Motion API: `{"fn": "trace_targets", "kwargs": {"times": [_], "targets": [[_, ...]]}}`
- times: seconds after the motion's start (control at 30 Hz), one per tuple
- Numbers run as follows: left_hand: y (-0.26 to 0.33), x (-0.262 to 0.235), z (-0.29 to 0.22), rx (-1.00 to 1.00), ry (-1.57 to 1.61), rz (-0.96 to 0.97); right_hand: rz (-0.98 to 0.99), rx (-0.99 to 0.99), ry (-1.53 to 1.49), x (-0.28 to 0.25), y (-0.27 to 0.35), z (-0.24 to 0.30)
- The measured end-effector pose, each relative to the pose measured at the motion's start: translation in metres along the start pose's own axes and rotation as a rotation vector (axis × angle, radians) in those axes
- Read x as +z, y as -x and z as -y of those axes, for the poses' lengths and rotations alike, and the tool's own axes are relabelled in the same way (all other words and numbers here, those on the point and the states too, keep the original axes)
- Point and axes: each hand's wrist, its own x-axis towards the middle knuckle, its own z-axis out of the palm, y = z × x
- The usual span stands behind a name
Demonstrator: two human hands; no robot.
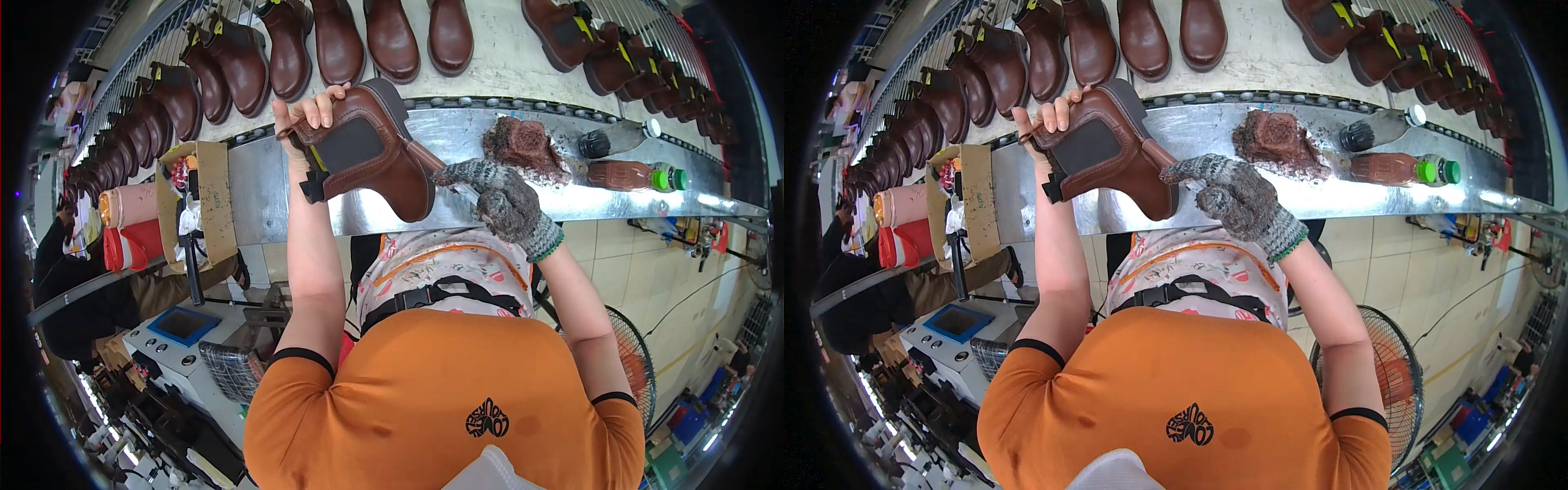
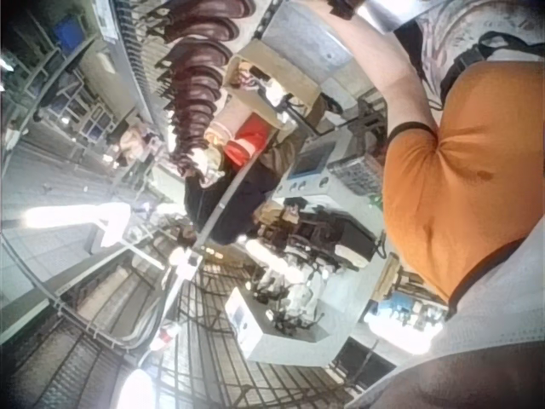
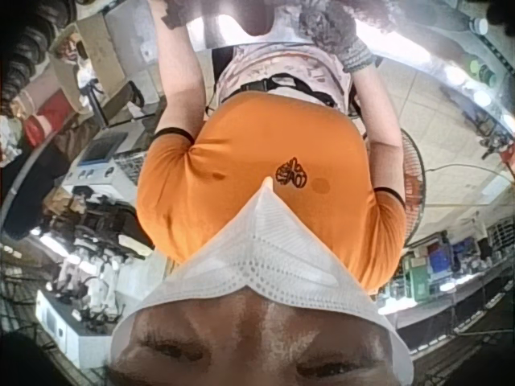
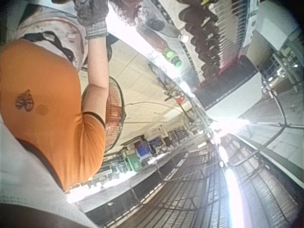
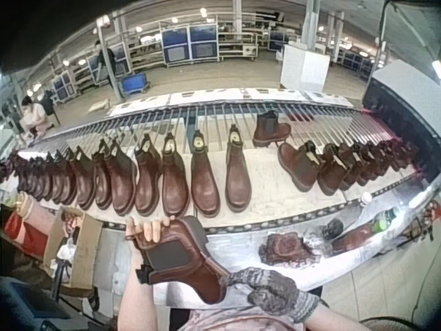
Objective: The person picks up boots from a conveyor belt, applies a paste along the seams using an applicator tool, smooths the boots by hand, and places them back onto the conveyor belt.
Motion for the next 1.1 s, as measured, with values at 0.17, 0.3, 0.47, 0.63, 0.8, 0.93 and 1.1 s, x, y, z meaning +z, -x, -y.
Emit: {"fn": "trace_targets", "kwargs": {"times": [0.17,0.3,0.47,0.63,0.8,0.93,1.1], "targets": [[0.010,-0.022,-0.003,-0.031,0.067,-0.100,0.046,0.112,0.052,0.005,0.005,-0.012],[0.015,-0.026,-0.005,-0.069,0.121,-0.154,0.058,0.198,0.067,0.009,0.018,-0.021],[0.021,-0.031,-0.007,-0.088,0.139,-0.288,0.031,0.255,-0.012,0.013,0.033,-0.024],[0.028,-0.051,-0.015,-0.125,0.072,-0.335,0.006,0.191,0.125,0.015,0.049,-0.027],[0.026,-0.058,-0.014,-0.126,-0.022,-0.556,-0.032,0.371,-0.077,0.022,0.063,-0.036],[0.020,-0.065,-0.012,-0.085,-0.302,-0.671,-0.223,0.678,-1.220,0.027,0.077,-0.054],[0.004,-0.026,0.022,0.032,-0.634,-0.791,-0.425,0.622,-1.364,0.041,0.086,-0.076]]}}
